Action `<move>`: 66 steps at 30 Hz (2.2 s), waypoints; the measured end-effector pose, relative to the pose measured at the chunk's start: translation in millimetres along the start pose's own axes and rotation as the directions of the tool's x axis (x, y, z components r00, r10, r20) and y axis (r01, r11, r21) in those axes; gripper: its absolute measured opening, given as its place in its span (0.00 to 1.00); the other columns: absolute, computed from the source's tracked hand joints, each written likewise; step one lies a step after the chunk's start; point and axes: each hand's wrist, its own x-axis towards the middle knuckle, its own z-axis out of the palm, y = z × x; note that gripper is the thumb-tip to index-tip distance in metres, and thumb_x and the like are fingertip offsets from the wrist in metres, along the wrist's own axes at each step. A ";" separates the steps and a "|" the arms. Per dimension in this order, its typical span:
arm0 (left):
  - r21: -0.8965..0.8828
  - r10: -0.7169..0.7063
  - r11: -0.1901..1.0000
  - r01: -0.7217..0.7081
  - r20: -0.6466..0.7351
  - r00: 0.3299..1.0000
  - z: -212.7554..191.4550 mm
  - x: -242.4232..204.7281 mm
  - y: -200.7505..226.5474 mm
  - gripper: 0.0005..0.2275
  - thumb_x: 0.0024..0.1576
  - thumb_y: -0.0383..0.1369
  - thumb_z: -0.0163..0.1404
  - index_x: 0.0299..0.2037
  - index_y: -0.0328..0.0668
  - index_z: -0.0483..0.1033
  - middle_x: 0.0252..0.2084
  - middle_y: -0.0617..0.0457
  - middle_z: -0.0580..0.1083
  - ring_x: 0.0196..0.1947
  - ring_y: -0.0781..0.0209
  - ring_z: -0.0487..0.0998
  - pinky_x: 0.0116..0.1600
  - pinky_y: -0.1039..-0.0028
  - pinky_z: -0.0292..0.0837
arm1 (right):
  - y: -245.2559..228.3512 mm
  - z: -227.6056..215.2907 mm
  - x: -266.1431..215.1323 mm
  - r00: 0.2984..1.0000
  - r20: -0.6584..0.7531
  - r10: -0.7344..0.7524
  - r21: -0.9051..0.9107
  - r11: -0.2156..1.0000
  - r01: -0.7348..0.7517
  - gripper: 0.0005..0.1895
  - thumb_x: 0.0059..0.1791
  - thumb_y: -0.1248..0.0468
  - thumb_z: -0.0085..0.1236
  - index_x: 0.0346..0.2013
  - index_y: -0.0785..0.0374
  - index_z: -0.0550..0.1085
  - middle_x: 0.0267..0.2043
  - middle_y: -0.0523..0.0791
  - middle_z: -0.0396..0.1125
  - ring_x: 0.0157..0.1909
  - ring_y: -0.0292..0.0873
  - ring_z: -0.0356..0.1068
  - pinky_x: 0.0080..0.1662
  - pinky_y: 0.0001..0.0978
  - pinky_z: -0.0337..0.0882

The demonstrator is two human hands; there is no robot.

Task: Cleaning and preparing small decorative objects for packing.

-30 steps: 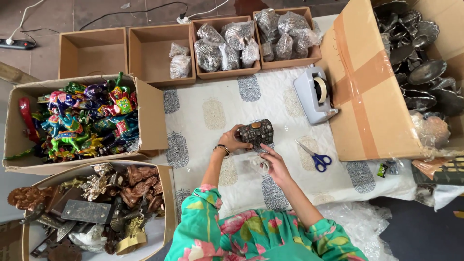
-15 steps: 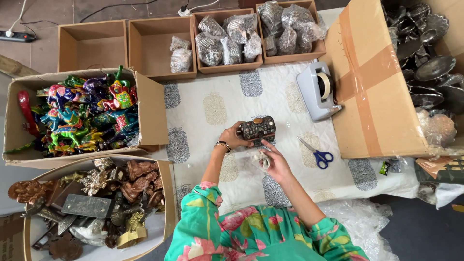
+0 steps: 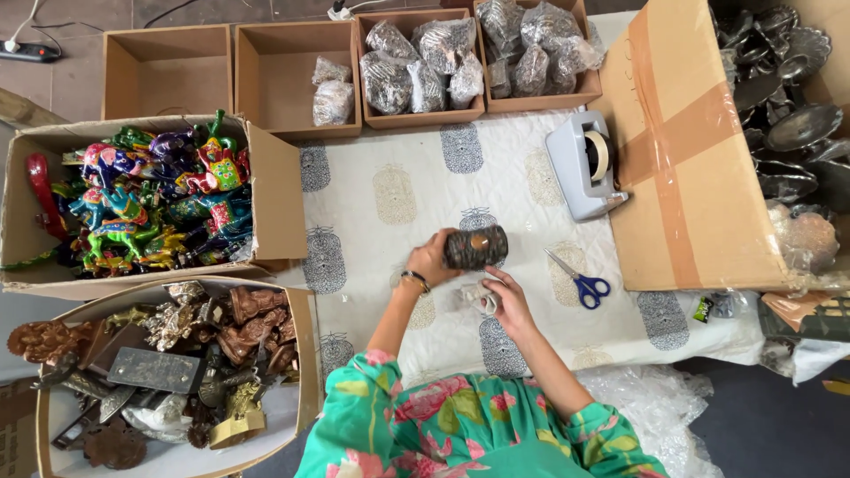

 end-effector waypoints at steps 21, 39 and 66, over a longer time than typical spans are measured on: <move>-0.161 -0.064 0.986 0.043 -0.129 0.990 27.3 -12.5 -9.2 0.38 0.47 0.49 0.64 0.69 0.52 0.62 0.55 0.45 0.77 0.55 0.48 0.79 0.61 0.60 0.73 | -72.2 100.2 -33.9 0.532 0.535 -0.656 -0.781 -0.144 0.608 0.31 0.48 0.74 0.57 0.68 0.60 0.69 0.58 0.48 0.71 0.59 0.49 0.65 0.60 0.46 0.69; -0.361 -0.182 0.926 0.113 -0.164 0.970 -2.9 -22.9 26.1 0.42 0.38 0.50 0.70 0.67 0.59 0.69 0.57 0.50 0.78 0.55 0.52 0.79 0.63 0.63 0.73 | -79.4 71.9 -29.4 0.410 0.357 -0.839 -0.777 -0.024 0.629 0.17 0.57 0.68 0.47 0.61 0.61 0.72 0.60 0.51 0.70 0.62 0.50 0.69 0.61 0.42 0.69; -0.183 0.077 0.973 -0.140 -0.316 0.946 -2.5 -47.3 46.7 0.57 0.26 0.35 0.75 0.69 0.35 0.50 0.65 0.28 0.56 0.61 0.25 0.63 0.62 0.49 0.64 | -62.3 33.3 3.0 0.766 0.257 -0.590 -0.740 0.390 0.548 0.23 0.49 0.60 0.63 0.59 0.59 0.74 0.60 0.45 0.72 0.59 0.42 0.72 0.60 0.34 0.71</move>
